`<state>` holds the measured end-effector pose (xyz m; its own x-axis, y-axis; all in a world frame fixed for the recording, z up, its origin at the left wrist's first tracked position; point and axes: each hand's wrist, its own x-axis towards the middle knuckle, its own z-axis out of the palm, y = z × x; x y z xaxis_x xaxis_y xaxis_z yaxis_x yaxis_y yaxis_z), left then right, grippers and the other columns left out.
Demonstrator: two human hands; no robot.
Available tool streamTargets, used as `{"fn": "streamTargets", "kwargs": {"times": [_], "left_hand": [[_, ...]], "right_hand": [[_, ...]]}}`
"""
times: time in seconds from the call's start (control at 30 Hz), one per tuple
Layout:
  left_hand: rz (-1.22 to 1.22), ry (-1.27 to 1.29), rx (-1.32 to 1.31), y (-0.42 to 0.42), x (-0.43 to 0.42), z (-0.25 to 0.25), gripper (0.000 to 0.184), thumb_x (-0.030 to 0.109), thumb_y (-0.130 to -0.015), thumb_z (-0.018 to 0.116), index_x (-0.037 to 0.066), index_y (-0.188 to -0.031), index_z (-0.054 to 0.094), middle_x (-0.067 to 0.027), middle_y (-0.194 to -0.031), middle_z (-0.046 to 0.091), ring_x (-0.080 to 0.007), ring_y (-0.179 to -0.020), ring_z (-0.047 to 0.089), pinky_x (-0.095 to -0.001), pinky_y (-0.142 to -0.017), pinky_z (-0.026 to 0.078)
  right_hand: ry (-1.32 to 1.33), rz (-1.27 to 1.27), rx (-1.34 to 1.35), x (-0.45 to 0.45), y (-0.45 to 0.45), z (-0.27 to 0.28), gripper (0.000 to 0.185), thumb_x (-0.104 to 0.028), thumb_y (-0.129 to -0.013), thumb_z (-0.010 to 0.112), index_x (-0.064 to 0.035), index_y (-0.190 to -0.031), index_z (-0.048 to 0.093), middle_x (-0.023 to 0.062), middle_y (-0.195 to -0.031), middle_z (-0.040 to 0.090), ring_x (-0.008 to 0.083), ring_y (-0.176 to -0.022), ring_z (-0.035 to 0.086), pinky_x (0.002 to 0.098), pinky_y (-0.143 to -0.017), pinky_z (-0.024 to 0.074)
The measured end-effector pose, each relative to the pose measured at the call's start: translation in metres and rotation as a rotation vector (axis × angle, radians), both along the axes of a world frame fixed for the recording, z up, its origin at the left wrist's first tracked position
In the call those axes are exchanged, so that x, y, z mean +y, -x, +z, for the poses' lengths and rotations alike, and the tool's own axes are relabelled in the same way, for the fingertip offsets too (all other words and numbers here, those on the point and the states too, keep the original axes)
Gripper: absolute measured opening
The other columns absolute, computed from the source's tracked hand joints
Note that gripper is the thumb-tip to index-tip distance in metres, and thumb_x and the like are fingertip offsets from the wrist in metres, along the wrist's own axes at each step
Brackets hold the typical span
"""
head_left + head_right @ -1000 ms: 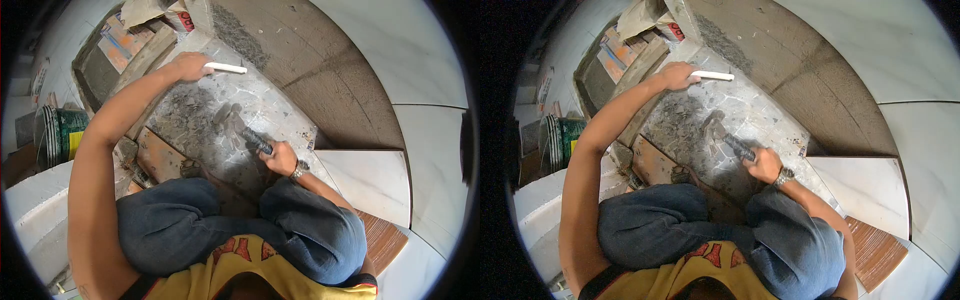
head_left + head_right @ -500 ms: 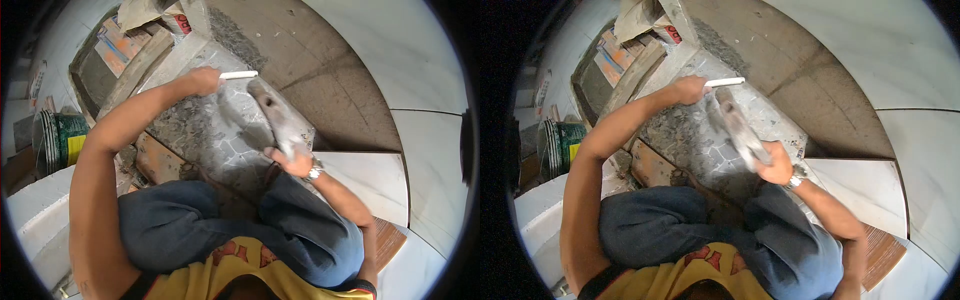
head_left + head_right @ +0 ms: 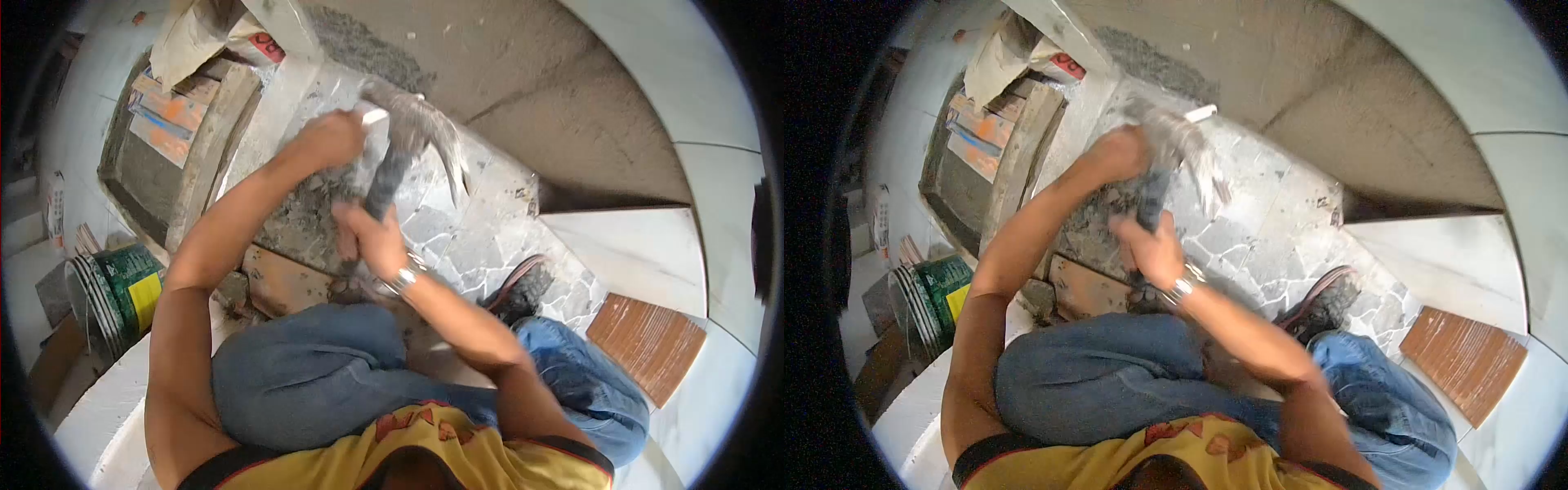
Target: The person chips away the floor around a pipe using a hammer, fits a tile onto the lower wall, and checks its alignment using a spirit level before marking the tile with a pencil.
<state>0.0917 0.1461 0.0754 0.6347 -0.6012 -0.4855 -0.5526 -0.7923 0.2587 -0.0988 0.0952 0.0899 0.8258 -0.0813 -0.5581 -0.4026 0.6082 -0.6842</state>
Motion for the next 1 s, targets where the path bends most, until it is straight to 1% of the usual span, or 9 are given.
{"fn": "streamTargets", "kwargs": {"times": [0.03, 0.13, 0.37, 0.5, 0.67, 0.77, 0.9, 0.93, 1.0], "left_hand": [[-0.023, -0.079, 0.01, -0.001, -0.003, 0.001, 0.038, 0.034, -0.097, 0.054, 0.004, -0.12, 0.061, -0.0277, -0.107, 0.068, -0.0455, -0.101, 0.066, -0.0532, -0.087, 0.053], [-0.052, 0.21, -0.092, -0.005, 0.012, -0.015, 0.03, 0.027, -0.097, 0.056, 0.002, -0.113, 0.059, -0.0283, -0.091, 0.068, -0.0497, -0.091, 0.065, -0.057, -0.082, 0.051], [-0.103, 0.132, -0.13, -0.014, 0.006, 0.004, 0.027, 0.028, -0.097, 0.057, 0.004, -0.109, 0.059, -0.0274, -0.091, 0.068, -0.0498, -0.091, 0.064, -0.0578, -0.08, 0.049], [-0.103, 0.153, -0.146, -0.016, 0.003, 0.003, 0.027, 0.029, -0.096, 0.058, 0.003, -0.106, 0.061, -0.0264, -0.092, 0.069, -0.0492, -0.09, 0.065, -0.0574, -0.081, 0.05], [-0.058, 0.106, -0.146, -0.002, -0.004, 0.008, 0.028, 0.027, -0.096, 0.057, 0.002, -0.105, 0.065, -0.0247, -0.096, 0.07, -0.0447, -0.095, 0.068, -0.0537, -0.085, 0.052], [-0.02, 0.061, -0.129, 0.003, -0.009, 0.015, 0.029, 0.028, -0.095, 0.058, 0.001, -0.104, 0.065, -0.0246, -0.095, 0.07, -0.0447, -0.094, 0.068, -0.0534, -0.085, 0.052], [-0.026, 0.088, -0.125, 0.002, -0.003, 0.005, 0.028, 0.027, -0.094, 0.059, 0.002, -0.105, 0.064, -0.0251, -0.096, 0.07, -0.0457, -0.095, 0.067, -0.0536, -0.085, 0.052], [-0.032, 0.097, -0.13, 0.001, -0.002, 0.004, 0.028, 0.027, -0.094, 0.059, 0.002, -0.106, 0.064, -0.0252, -0.096, 0.07, -0.0461, -0.095, 0.067, -0.0536, -0.086, 0.052], [-0.018, 0.145, -0.115, 0.0, 0.003, 0.003, 0.029, 0.028, -0.095, 0.059, 0.003, -0.108, 0.062, -0.0272, -0.094, 0.069, -0.0483, -0.093, 0.066, -0.057, -0.084, 0.051]], "right_hand": [[-0.092, -0.077, 0.067, 0.006, -0.006, -0.004, 0.029, -0.021, -0.088, 0.066, -0.0089, -0.066, 0.051, 0.0017, -0.051, 0.046, 0.0154, -0.04, 0.043, 0.0339, -0.042, 0.0372], [-0.334, -0.351, 0.137, 0.019, -0.017, -0.017, 0.033, -0.021, -0.084, 0.06, -0.014, -0.06, 0.038, 0.0025, -0.051, 0.035, 0.0185, -0.043, 0.038, 0.0356, -0.047, 0.0372], [-0.439, -0.796, 0.088, 0.026, -0.067, -0.066, 0.032, -0.019, -0.084, 0.062, -0.0106, -0.063, 0.04, 0.0044, -0.054, 0.036, 0.0208, -0.044, 0.036, 0.0398, -0.048, 0.0382], [-0.338, -0.582, 0.155, 0.006, -0.066, -0.062, 0.033, -0.018, -0.083, 0.06, -0.0096, -0.061, 0.038, 0.0041, -0.053, 0.036, 0.0188, -0.042, 0.034, 0.0386, -0.046, 0.0373], [-0.407, -0.901, -0.002, 0.023, -0.066, -0.073, 0.03, -0.018, -0.084, 0.058, -0.0102, -0.06, 0.042, 0.0041, -0.053, 0.038, 0.0191, -0.042, 0.036, 0.0385, -0.045, 0.0368], [-0.273, -0.522, 0.192, -0.006, -0.072, -0.076, 0.03, -0.017, -0.085, 0.058, -0.0097, -0.06, 0.042, 0.0044, -0.052, 0.037, 0.0197, -0.042, 0.036, 0.0388, -0.045, 0.0371], [-0.32, -0.708, 0.045, 0.006, -0.048, -0.06, 0.029, -0.019, -0.084, 0.059, -0.0075, -0.061, 0.044, 0.0052, -0.051, 0.036, 0.0207, -0.042, 0.037, 0.0395, -0.043, 0.0361], [-0.367, -0.793, 0.023, 0.012, -0.053, -0.057, 0.03, -0.017, -0.085, 0.058, -0.0138, -0.061, 0.039, 0.0013, -0.052, 0.032, 0.0192, -0.044, 0.034, 0.0394, -0.046, 0.0339], [-0.331, -0.657, 0.162, 0.009, -0.07, -0.071, 0.031, -0.018, -0.085, 0.057, -0.0136, -0.06, 0.039, 0.0015, -0.052, 0.032, 0.0194, -0.044, 0.035, 0.0396, -0.046, 0.0343]]}}
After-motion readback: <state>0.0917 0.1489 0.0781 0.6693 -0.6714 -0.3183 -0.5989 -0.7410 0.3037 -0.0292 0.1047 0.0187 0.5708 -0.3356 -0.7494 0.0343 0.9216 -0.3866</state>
